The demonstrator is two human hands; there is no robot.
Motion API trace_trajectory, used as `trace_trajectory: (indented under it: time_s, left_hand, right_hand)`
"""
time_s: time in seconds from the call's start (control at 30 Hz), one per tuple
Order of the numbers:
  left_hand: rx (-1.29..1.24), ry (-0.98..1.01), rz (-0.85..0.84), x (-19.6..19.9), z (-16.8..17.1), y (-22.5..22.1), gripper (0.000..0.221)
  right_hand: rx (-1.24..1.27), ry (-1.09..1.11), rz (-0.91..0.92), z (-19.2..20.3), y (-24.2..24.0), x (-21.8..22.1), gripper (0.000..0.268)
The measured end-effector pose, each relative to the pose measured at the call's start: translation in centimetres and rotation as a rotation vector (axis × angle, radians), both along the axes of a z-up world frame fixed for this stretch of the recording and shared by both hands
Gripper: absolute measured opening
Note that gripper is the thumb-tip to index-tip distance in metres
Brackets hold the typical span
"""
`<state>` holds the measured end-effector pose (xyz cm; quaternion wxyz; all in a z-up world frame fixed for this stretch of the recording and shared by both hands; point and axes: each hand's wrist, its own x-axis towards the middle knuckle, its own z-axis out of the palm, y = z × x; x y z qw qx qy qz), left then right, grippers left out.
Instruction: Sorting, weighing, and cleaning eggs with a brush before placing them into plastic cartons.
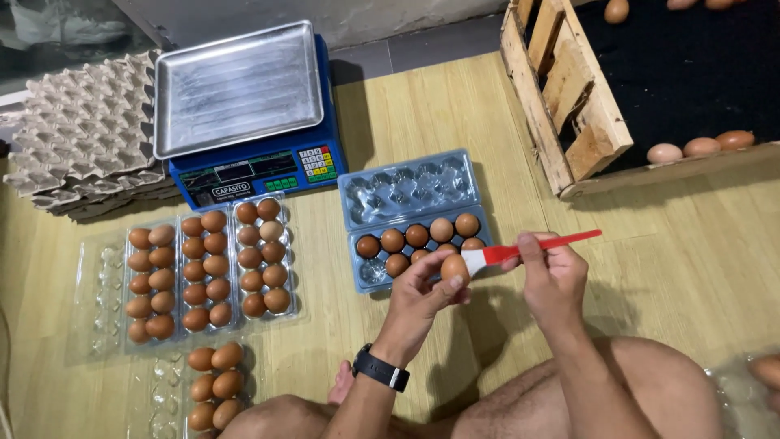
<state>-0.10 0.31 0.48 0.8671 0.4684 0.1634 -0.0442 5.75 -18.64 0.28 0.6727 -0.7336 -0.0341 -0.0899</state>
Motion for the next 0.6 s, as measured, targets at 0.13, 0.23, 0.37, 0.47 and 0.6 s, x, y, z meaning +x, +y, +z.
trace_trajectory:
  time_s: [0.13,0.23,0.37,0.47,0.6]
  left_hand:
    - [0.135,0.082,-0.085,0.2,0.6,0.3,0.048]
    - [0.128,0.076,-0.075,0.1,0.2,0.7,0.046]
    - [0.151,0.041,-0.08,0.0,0.5,0.6,0.044]
    - [0.206,0.081,-0.063,0.2,0.4,0.8,0.042]
    - [0.111,0.066,-0.04,0.1,1.2,0.8,0.054]
  right_hand:
    - [-0.064,0.214,0.092,-0.8,-0.1,-0.4,0.03]
    - [-0.088,0.228,0.004,0.9,0.7,-0.5,0.03]
    - [-0.06,0.208,0.064,-1.0,-0.7,0.2,0.028]
    - [-0.093,0.159,0.18,-0.7,0.2,-0.5,0.034]
    - [-0.084,0.159,0.021,0.3,0.4,-0.4,0.034]
